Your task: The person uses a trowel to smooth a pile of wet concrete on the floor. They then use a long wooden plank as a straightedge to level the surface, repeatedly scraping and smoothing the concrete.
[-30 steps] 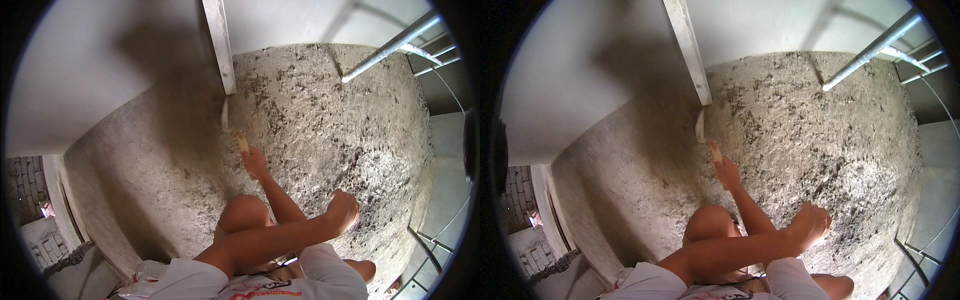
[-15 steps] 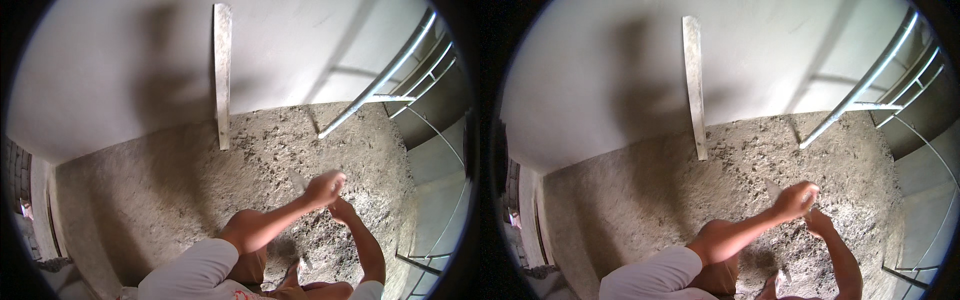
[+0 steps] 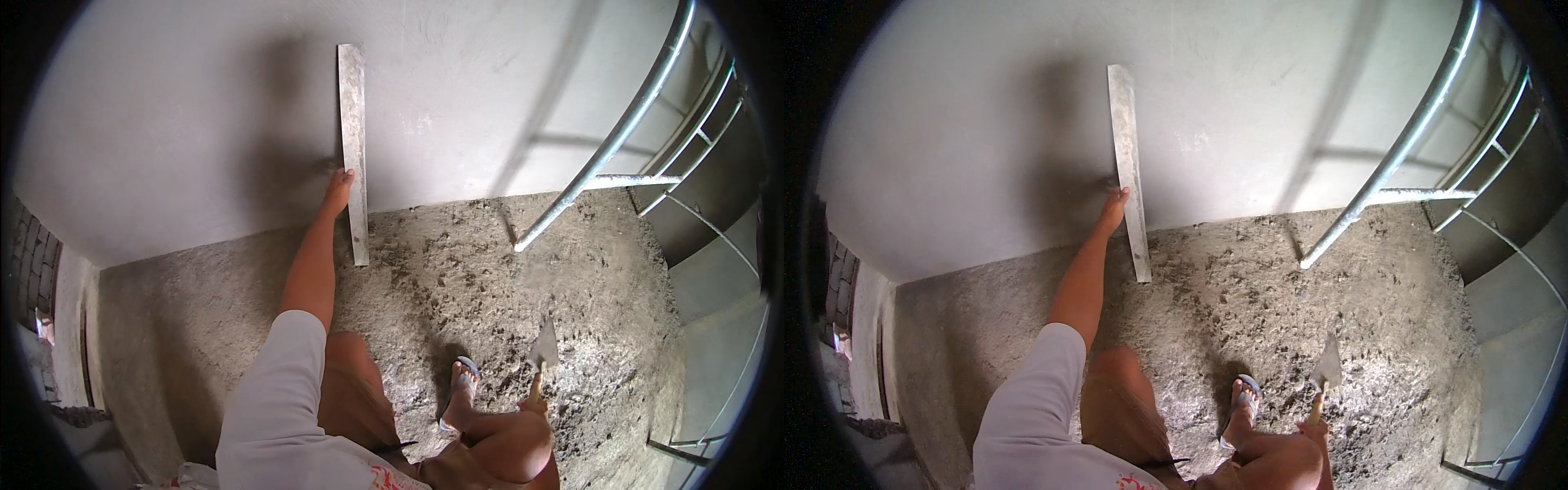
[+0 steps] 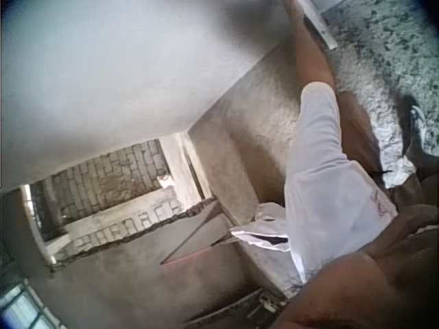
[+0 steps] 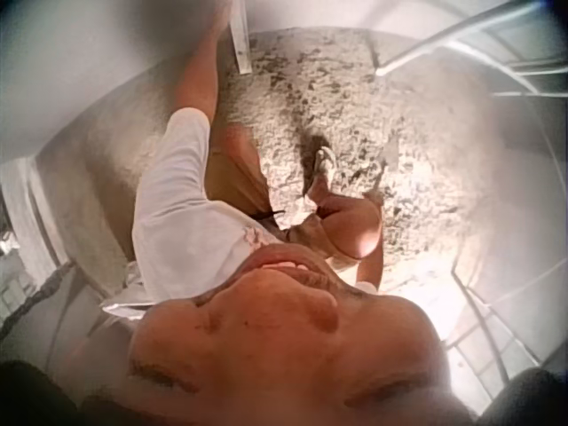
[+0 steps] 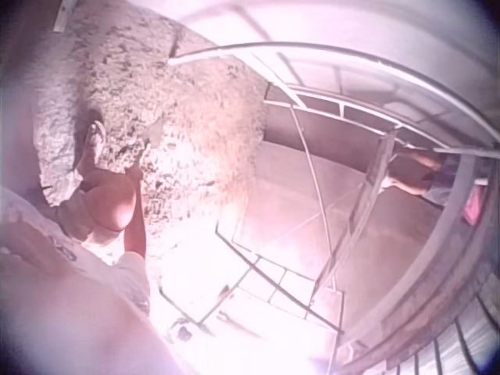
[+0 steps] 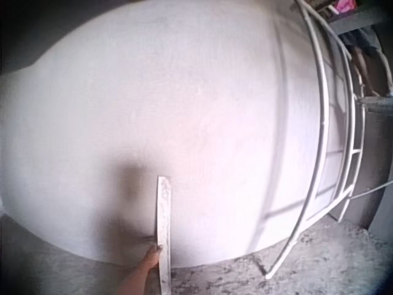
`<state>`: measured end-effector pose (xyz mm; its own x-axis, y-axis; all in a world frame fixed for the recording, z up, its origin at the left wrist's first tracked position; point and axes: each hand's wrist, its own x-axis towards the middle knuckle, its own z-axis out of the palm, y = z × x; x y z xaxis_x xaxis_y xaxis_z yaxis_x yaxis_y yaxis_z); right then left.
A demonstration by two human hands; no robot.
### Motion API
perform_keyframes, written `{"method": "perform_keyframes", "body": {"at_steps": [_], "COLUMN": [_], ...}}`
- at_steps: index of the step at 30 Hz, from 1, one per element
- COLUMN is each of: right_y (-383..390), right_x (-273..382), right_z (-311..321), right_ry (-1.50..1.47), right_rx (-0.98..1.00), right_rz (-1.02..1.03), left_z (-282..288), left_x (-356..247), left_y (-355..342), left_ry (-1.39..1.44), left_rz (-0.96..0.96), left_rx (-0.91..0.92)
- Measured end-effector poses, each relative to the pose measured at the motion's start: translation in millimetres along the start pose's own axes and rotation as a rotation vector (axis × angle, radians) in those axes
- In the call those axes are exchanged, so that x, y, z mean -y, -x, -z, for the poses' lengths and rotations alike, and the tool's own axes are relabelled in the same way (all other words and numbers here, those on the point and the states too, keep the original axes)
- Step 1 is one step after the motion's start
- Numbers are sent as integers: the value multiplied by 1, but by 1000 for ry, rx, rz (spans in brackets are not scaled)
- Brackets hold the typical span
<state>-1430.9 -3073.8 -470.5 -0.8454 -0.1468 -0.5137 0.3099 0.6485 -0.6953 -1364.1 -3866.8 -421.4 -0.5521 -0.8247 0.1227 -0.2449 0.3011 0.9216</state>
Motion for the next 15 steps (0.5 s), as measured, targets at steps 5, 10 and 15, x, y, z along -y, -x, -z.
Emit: {"method": "perform_keyframes", "body": {"at_steps": [5,10,15], "right_y": [-32,-42,-60], "right_x": [64,99,79], "right_z": [-84,-109,-148], "right_ry": [-17,216,145], "right_rx": [-52,-247,-242], "right_rz": [20,379,621], "left_z": [7,-68,-124], "left_x": [17,-68,-42], "left_y": [9,69,141], "left_ry": [-33,-47,-89], "left_rz": [-226,-136,-2], "left_rx": [-196,81,383]}}
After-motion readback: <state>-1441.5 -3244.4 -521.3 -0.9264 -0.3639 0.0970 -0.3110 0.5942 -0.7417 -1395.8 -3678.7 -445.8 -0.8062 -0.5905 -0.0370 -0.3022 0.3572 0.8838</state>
